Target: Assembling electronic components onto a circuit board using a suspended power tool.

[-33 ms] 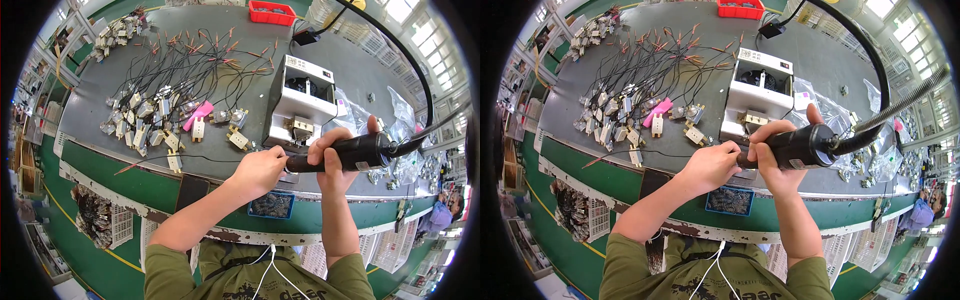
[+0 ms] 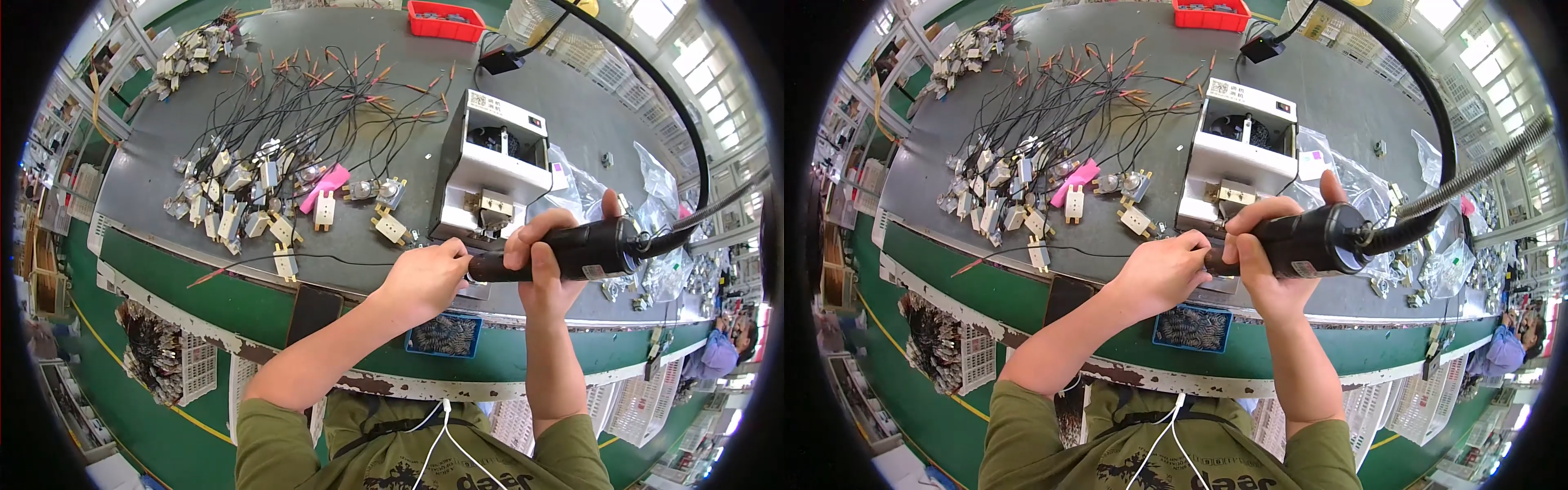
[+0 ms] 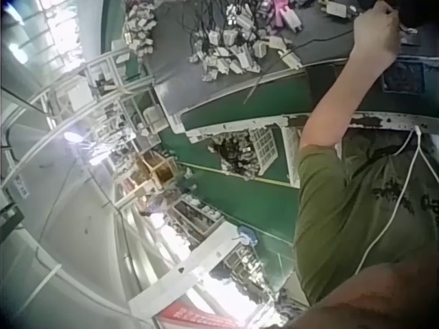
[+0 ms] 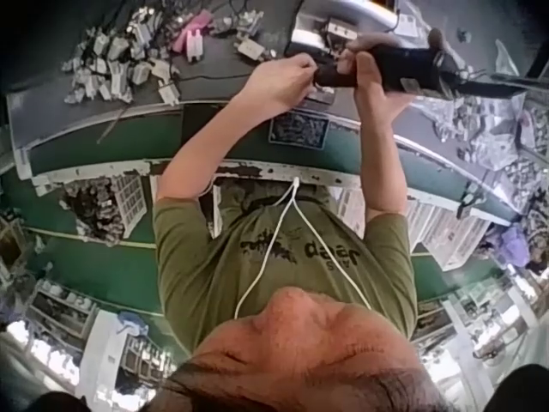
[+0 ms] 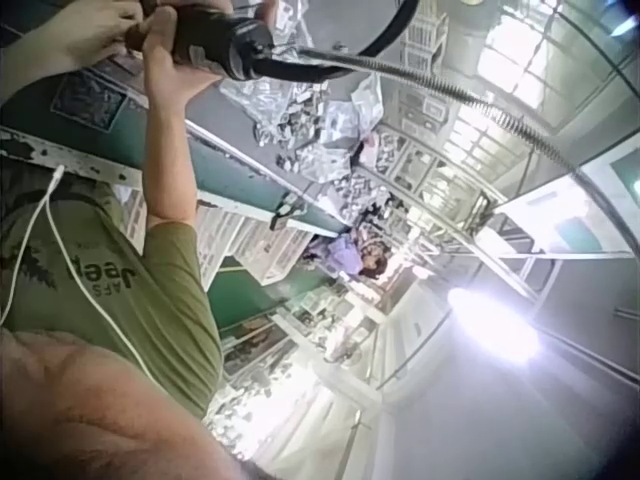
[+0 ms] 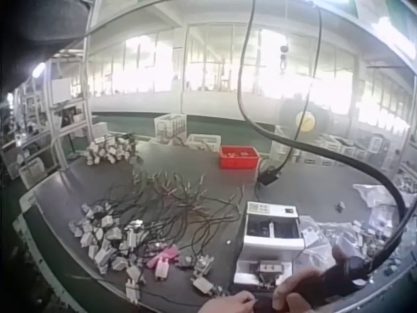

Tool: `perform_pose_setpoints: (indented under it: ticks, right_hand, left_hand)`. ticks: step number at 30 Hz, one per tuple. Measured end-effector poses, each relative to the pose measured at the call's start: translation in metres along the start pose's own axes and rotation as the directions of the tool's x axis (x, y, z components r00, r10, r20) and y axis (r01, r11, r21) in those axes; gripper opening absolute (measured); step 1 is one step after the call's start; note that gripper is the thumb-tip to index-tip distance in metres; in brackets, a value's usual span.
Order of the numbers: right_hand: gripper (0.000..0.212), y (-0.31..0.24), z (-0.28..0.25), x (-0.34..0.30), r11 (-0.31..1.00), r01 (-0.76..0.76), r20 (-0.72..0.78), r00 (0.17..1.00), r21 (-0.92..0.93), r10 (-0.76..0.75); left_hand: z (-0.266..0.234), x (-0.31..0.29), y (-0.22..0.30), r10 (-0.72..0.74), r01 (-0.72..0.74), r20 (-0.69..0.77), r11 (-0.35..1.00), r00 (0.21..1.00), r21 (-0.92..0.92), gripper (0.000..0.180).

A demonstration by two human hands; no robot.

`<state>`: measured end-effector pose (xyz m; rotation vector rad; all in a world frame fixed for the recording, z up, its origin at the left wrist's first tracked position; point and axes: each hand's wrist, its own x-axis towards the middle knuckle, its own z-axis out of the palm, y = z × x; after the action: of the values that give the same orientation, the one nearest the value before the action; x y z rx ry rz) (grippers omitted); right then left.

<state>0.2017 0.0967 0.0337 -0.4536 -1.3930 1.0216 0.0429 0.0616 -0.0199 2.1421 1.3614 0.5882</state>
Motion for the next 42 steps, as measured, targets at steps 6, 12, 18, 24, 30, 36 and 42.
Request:
perform_pose_setpoints:
  ticks: [6, 12, 18, 24, 30, 36, 42]
  right_hand:
    - [0.093, 0.000, 0.002, -0.001, 0.999, 0.001, -0.032, 0.999, 0.052, 0.001]
    - [0.091, 0.000, 0.001, -0.001, 1.000, 0.025, 0.000, 1.000, 0.008, -0.025]
    - [0.097, -0.004, 0.016, 0.006, 0.997, -0.080, 0.002, 0.997, 0.015, 0.080]
    - [0.096, 0.000, 0.012, 0.008, 0.975, 0.059, 0.155, 0.988, -0.213, -0.026]
    - [0.090, -0.005, 0.010, 0.016, 0.988, -0.152, -0.014, 0.988, 0.018, 0.152]
    - [0.094, 0.008, -0.004, 0.026, 0.997, -0.026, 0.298, 0.955, 0.076, 0.002]
    - [0.088, 0.008, 0.001, 0.034, 0.950, -0.200, 0.319, 0.940, 0.239, 0.118]
  left_hand:
    - [0.004, -0.001, -0.001, 0.000, 0.000, -0.039, 1.000, 0.999, -0.014, 0.016]
    - [0.004, -0.001, -0.005, 0.005, -0.005, -0.008, 1.000, 1.000, -0.001, 0.022]
    - [0.002, 0.001, -0.017, 0.041, -0.041, 0.023, 0.999, 0.999, -0.012, 0.026]
    - [0.009, 0.004, -0.020, 0.050, -0.050, -0.022, 0.999, 0.998, 0.005, 0.029]
    - [0.004, 0.002, -0.017, 0.044, -0.044, 0.007, 0.999, 0.999, -0.008, 0.030]
    - [0.002, 0.004, -0.016, 0.032, -0.031, 0.036, 0.999, 0.999, -0.010, 0.029]
    - [0.002, 0.002, -0.015, 0.016, -0.016, 0.038, 1.000, 0.999, -0.017, 0.027]
